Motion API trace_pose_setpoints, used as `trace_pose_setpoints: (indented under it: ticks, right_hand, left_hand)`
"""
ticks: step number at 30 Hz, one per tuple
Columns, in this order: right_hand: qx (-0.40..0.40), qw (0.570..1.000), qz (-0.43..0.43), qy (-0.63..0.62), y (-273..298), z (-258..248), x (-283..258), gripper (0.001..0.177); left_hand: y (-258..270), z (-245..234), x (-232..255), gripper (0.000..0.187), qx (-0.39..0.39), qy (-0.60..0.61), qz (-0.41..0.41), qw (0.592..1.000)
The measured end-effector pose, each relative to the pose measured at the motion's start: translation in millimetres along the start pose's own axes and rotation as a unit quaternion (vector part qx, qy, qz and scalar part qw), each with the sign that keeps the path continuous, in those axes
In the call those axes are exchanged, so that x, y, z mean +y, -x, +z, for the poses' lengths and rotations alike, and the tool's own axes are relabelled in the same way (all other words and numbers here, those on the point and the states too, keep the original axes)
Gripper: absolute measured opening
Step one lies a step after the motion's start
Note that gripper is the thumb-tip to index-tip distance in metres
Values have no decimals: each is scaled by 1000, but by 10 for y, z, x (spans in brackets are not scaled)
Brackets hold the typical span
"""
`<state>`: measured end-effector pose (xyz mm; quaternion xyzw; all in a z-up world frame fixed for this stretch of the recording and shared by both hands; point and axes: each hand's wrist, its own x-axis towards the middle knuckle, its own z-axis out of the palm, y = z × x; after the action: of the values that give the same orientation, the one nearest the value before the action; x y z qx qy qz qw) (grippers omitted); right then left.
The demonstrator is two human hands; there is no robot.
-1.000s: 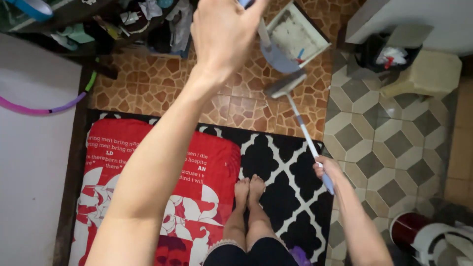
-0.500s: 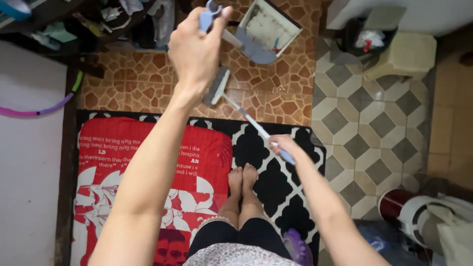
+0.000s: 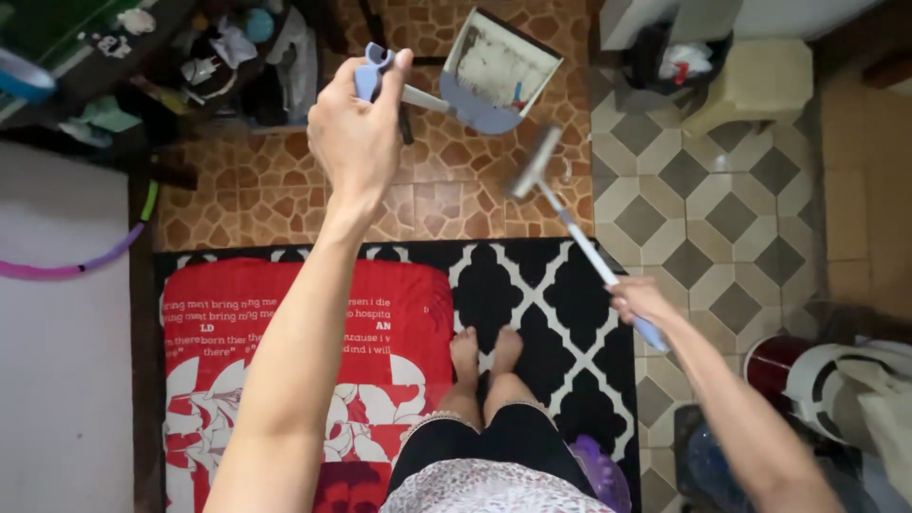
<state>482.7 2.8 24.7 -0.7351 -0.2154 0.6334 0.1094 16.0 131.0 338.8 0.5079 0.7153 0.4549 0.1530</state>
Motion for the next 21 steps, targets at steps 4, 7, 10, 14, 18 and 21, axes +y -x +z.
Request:
trace_pose_setpoints:
  ticks: [4, 7, 10, 14, 18, 21]
  right_hand:
    - [-126, 985, -121, -3, -573, 610, -255, 18]
    - [-162, 977, -124, -70, -1377, 1208, -604, 24]
    - [-179, 968, -27, -171, -1824, 1188, -819, 20]
    - [-100, 986, -53, -124, -1860, 277, -413, 22]
    - [-17, 997, -69, -12, -1261, -763, 131, 36]
    - [-14, 990, 1, -142, -807, -1256, 460, 17]
  left_hand:
    - [18, 177, 46, 43, -7, 6, -4, 1000]
    - [42, 358, 64, 42, -5, -11, -6, 1000]
    - [120, 534, 43, 40, -4, -8, -9, 1000]
    - [206, 772, 45, 39, 4, 15, -35, 999]
    - [183, 920, 108, 37, 34, 18, 4, 999]
    - [139, 990, 160, 37, 29, 19, -18, 999]
